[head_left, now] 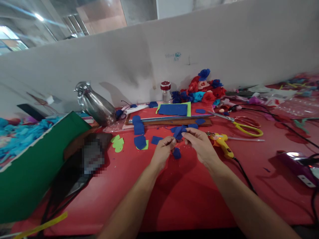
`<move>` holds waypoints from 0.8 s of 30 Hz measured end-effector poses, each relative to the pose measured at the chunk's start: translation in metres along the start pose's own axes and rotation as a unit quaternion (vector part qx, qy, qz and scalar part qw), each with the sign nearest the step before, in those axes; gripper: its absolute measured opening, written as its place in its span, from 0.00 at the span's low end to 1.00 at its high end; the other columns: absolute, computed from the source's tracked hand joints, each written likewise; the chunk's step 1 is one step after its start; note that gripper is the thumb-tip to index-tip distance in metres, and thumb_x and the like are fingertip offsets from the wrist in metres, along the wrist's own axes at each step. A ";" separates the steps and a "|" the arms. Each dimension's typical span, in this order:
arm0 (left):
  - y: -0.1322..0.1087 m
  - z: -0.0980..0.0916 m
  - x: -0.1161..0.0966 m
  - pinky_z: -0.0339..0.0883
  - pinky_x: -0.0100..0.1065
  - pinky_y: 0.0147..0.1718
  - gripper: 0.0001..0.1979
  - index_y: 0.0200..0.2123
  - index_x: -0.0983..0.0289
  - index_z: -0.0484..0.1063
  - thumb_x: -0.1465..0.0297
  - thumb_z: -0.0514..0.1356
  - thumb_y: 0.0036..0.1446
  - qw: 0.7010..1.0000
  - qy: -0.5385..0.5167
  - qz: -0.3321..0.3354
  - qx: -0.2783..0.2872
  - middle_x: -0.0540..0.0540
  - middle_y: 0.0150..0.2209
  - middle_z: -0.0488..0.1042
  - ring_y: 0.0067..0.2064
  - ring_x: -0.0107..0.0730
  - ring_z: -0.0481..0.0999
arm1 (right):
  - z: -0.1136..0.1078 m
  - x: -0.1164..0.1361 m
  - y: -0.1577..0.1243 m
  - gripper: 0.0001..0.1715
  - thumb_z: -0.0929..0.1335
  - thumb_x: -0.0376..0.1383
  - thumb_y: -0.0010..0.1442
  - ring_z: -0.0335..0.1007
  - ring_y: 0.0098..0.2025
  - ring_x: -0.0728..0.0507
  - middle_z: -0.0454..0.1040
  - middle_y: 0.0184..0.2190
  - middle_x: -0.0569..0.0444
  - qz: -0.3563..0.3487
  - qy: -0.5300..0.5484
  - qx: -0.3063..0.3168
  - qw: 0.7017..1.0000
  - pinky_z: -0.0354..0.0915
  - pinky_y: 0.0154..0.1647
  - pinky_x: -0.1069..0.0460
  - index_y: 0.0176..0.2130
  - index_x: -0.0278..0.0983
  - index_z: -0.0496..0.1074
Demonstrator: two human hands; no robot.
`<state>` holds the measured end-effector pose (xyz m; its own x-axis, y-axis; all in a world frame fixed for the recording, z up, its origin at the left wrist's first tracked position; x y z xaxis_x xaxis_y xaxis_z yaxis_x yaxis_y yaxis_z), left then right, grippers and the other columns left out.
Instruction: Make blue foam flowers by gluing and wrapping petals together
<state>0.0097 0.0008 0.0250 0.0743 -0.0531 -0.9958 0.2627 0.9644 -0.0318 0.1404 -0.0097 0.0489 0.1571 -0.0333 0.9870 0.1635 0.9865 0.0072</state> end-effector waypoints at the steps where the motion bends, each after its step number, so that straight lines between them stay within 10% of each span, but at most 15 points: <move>1: 0.000 0.000 0.000 0.49 0.29 0.25 0.11 0.23 0.66 0.71 0.63 0.60 0.49 1.000 0.000 0.001 -0.002 0.50 0.23 0.65 0.24 0.23 0.55 | 0.000 -0.001 0.000 0.11 0.70 0.42 0.44 0.53 0.20 0.52 0.63 0.16 0.61 -0.002 -0.005 0.001 1.000 0.50 0.24 0.53 0.22 0.37 0.70; 24: -0.001 0.000 -0.003 0.51 0.29 0.25 0.17 0.18 0.64 0.62 0.61 0.61 0.49 1.000 -0.008 0.011 -0.004 0.47 0.19 0.57 0.23 0.23 0.55 | -0.001 -0.004 0.001 0.11 0.69 0.42 0.47 0.52 0.21 0.51 0.62 0.16 0.61 -0.012 -0.040 0.013 0.999 0.51 0.25 0.53 0.21 0.38 0.70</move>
<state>0.0095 -0.0003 0.0280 0.0953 -0.0356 -0.9948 0.2533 0.9673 -0.0104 0.1410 -0.0091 0.0451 0.0743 -0.0457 0.9962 0.1403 0.9895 0.0349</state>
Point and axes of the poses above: each hand's wrist, its own y-axis towards the middle knuckle, its own z-axis out of the palm, x = y × z, the point moved 2 cm from there along y, towards the middle knuckle
